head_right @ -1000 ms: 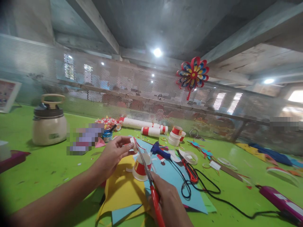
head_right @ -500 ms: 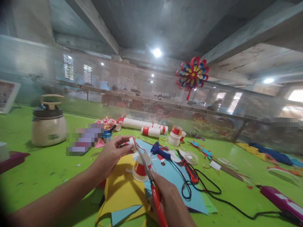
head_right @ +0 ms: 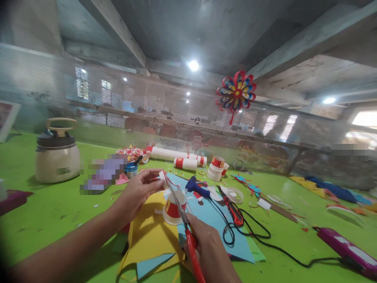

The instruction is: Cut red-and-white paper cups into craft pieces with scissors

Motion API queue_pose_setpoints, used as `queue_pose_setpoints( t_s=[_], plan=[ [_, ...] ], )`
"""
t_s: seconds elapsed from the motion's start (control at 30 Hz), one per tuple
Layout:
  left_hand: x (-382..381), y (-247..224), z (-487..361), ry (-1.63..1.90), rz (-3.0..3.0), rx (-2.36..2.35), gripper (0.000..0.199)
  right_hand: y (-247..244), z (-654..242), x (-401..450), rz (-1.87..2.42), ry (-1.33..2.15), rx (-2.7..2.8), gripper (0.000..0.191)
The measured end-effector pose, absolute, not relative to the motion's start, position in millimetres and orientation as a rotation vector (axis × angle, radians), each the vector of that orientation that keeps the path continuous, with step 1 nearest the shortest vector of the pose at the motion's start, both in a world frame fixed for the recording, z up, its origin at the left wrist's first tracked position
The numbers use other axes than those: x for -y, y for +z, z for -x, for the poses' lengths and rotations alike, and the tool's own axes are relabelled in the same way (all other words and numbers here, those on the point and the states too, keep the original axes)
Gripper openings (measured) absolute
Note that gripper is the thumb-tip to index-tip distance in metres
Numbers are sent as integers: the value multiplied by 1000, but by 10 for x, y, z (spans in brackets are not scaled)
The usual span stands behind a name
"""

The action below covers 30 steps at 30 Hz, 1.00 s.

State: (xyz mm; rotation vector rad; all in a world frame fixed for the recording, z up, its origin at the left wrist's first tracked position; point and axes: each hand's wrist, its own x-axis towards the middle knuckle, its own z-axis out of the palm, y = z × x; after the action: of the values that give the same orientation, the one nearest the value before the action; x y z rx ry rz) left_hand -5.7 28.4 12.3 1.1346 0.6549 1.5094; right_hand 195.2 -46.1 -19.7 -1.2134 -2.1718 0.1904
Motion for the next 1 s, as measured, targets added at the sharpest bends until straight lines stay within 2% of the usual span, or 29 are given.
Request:
queue_pose_setpoints(
  t_s=[0.37, 0.7, 1.0],
  plan=[
    [-323, 89, 76, 1499, -1139, -638, 38, -216, -1988, 408, 1203, 197, 2189, 67],
    [-277, 105, 38, 1551, -1207, -705, 34, -196, -1971, 429, 1143, 211, 2179, 65],
    [-251, 149, 52, 1482, -1094, -621, 39, -164, -1942, 469, 1196, 223, 2179, 60]
  ],
)
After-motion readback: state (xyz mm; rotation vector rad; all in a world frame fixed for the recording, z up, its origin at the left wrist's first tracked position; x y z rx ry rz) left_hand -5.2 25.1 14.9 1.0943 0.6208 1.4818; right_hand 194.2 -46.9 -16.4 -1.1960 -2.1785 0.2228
